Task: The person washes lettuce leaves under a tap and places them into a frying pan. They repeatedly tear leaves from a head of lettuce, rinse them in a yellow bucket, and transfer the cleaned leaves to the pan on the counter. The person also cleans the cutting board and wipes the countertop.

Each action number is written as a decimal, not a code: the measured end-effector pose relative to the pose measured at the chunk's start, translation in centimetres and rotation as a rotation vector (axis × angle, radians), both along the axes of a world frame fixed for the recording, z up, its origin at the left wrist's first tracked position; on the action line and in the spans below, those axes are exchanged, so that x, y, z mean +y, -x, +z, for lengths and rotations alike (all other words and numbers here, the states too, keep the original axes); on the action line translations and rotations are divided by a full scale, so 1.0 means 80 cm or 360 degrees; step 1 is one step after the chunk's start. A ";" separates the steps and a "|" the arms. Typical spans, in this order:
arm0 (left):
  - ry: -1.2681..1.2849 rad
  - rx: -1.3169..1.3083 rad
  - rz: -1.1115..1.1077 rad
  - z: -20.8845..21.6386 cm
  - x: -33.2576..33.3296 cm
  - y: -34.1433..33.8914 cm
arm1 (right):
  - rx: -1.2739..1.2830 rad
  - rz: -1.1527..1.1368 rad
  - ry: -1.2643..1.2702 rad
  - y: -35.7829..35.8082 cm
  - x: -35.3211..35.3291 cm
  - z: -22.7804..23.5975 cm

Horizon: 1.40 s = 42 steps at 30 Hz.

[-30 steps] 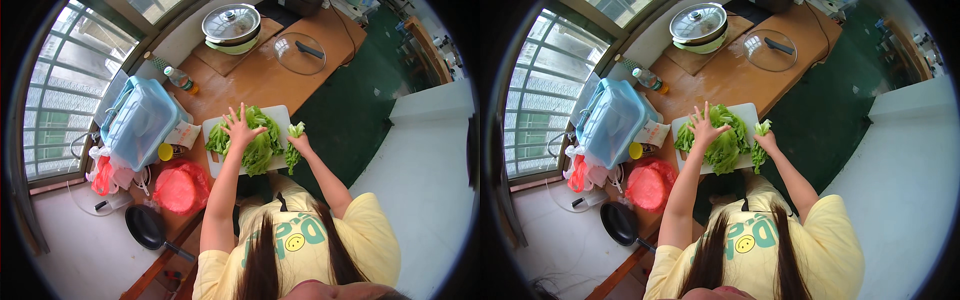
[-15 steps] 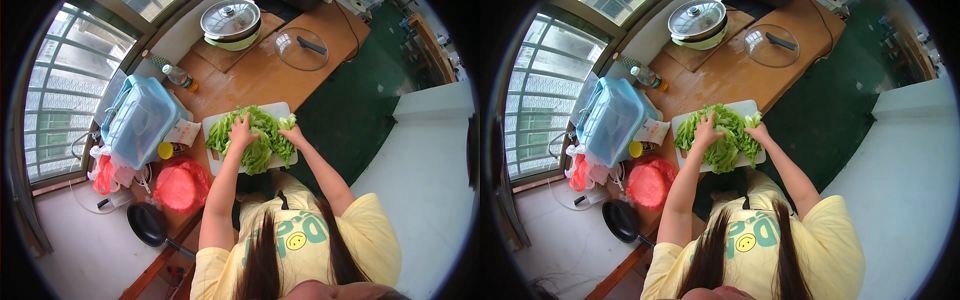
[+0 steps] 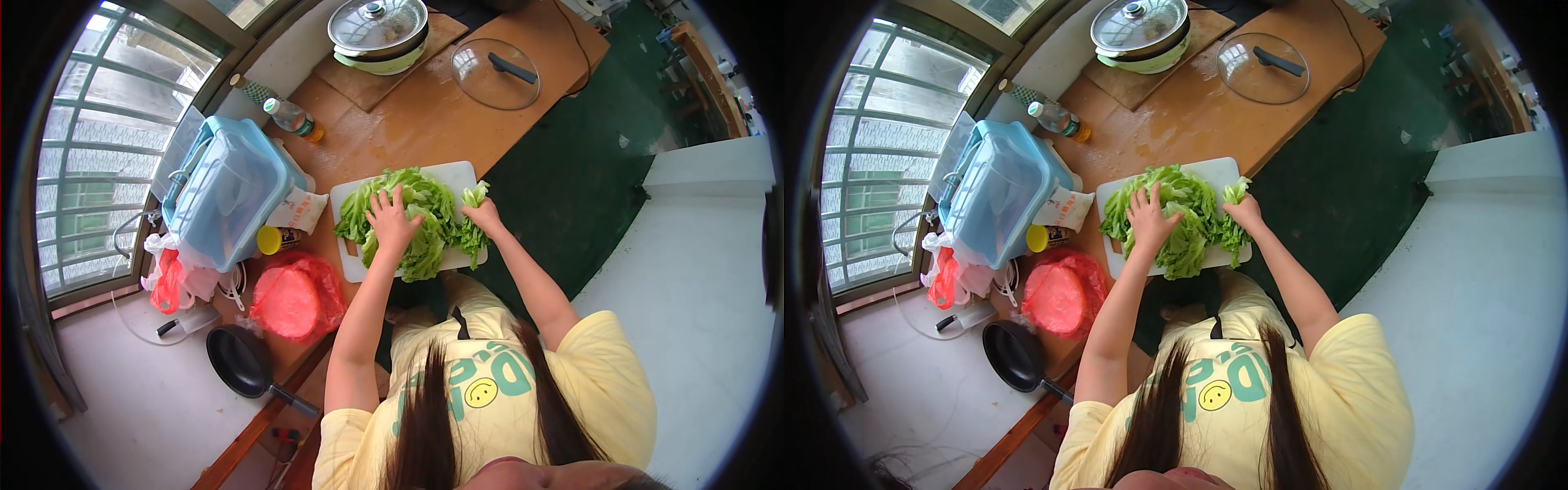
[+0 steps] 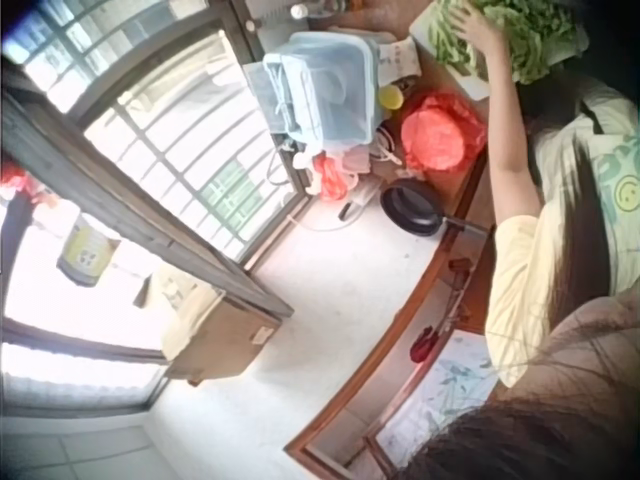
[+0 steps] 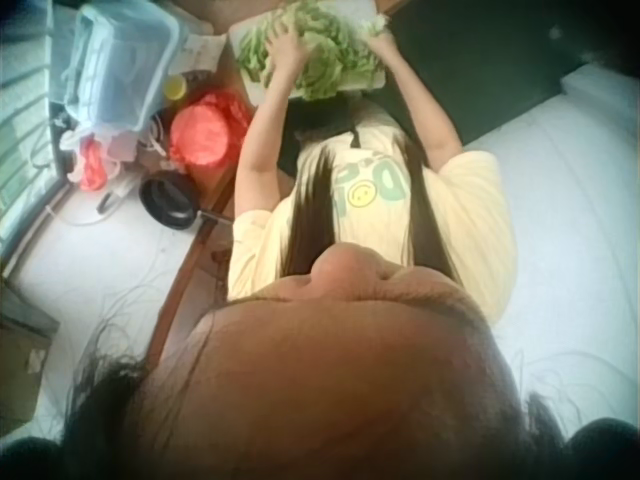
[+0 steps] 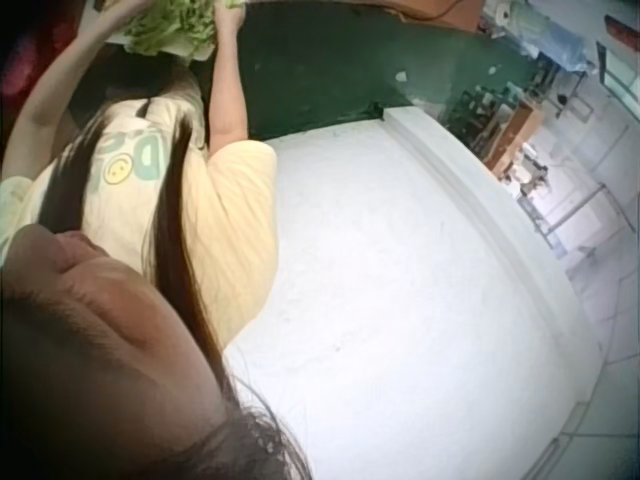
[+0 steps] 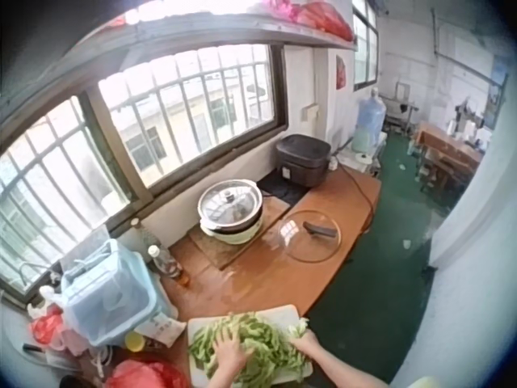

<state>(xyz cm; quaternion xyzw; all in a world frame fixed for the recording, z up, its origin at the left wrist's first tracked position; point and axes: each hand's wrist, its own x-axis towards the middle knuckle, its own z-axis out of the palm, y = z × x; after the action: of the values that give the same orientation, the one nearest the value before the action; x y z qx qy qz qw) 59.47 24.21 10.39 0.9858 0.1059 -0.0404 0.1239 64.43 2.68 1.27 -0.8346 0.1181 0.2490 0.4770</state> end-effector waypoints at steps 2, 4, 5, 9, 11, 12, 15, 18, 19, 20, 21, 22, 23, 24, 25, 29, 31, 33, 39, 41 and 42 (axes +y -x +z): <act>-0.0058 -0.0165 0.0008 0.009 -0.008 0.005 | -0.0087 0.0037 0.0216 0.007 -0.001 -0.004; -0.0048 -0.0284 0.0028 0.012 -0.009 0.014 | -0.0177 0.0056 0.0296 0.013 0.011 0.011; -0.0003 -0.0324 0.0042 0.012 -0.009 0.018 | -0.0152 0.0084 0.0295 0.013 0.013 0.013; 0.0111 -0.0476 0.0054 0.002 -0.002 0.031 | -0.0132 0.0039 0.0152 0.010 0.012 0.009; 0.0056 -0.0457 0.0021 -0.002 0.002 0.030 | -0.0084 0.0012 0.0104 0.005 0.002 0.000; 0.0028 -0.0452 0.0015 -0.002 0.003 0.027 | -0.0118 0.0002 0.0074 0.003 0.000 0.005; 0.0132 -0.0392 -0.0027 0.004 0.005 0.020 | -0.0109 -0.0027 -0.0068 -0.008 -0.009 0.024; 0.0177 -0.0558 -0.0160 0.007 0.009 0.009 | -0.0073 -0.0002 -0.0334 -0.025 0.004 0.064; 0.0222 -0.0637 -0.0170 0.006 0.012 -0.002 | -0.0021 0.0036 -0.0443 -0.034 0.018 0.083; 0.0333 -0.0580 -0.0139 -0.002 0.015 -0.013 | -0.0077 0.0078 -0.0514 -0.041 0.036 0.087; 0.0438 -0.0531 -0.0109 -0.012 0.018 -0.025 | -0.0142 0.0122 -0.0589 -0.051 0.054 0.092; 0.0548 -0.0488 -0.0089 -0.013 0.021 -0.038 | -0.0216 0.0161 -0.0658 -0.065 0.069 0.098; 0.0592 -0.0295 -0.0053 -0.014 0.024 -0.044 | -0.0099 0.0165 -0.0710 -0.078 0.083 0.093; 0.0578 -0.0214 -0.0003 -0.011 0.024 -0.046 | 0.0030 0.0164 -0.0770 -0.085 0.097 0.086; 0.0563 -0.0135 0.0047 -0.008 0.023 -0.046 | 0.0160 0.0165 -0.0829 -0.091 0.106 0.081; 0.0363 -0.0236 0.0035 -0.005 0.027 -0.026 | 0.0367 0.0181 -0.1110 -0.102 0.106 0.063; 0.0351 -0.0283 -0.0072 -0.006 0.030 -0.008 | 0.0534 0.0142 -0.1300 -0.097 0.093 0.070; 0.0426 -0.0347 -0.0223 -0.007 0.043 0.009 | 0.0700 0.0152 -0.1402 -0.088 0.087 0.102; 0.0448 -0.0456 -0.0336 0.010 0.045 0.032 | 0.0533 0.0223 -0.1502 -0.074 0.081 0.140; 0.0411 -0.0282 -0.0242 0.004 0.045 0.022 | 0.0543 0.0235 -0.1551 -0.072 0.083 0.148; 0.0377 -0.0156 -0.0146 -0.004 0.043 0.012 | 0.0547 0.0247 -0.1579 -0.072 0.086 0.152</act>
<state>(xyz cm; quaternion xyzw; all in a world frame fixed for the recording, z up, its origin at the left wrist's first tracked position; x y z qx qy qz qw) 58.51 27.62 10.08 0.9689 0.0491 -0.0100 0.2423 70.19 9.56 13.45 -0.4622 0.0003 0.4426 0.7684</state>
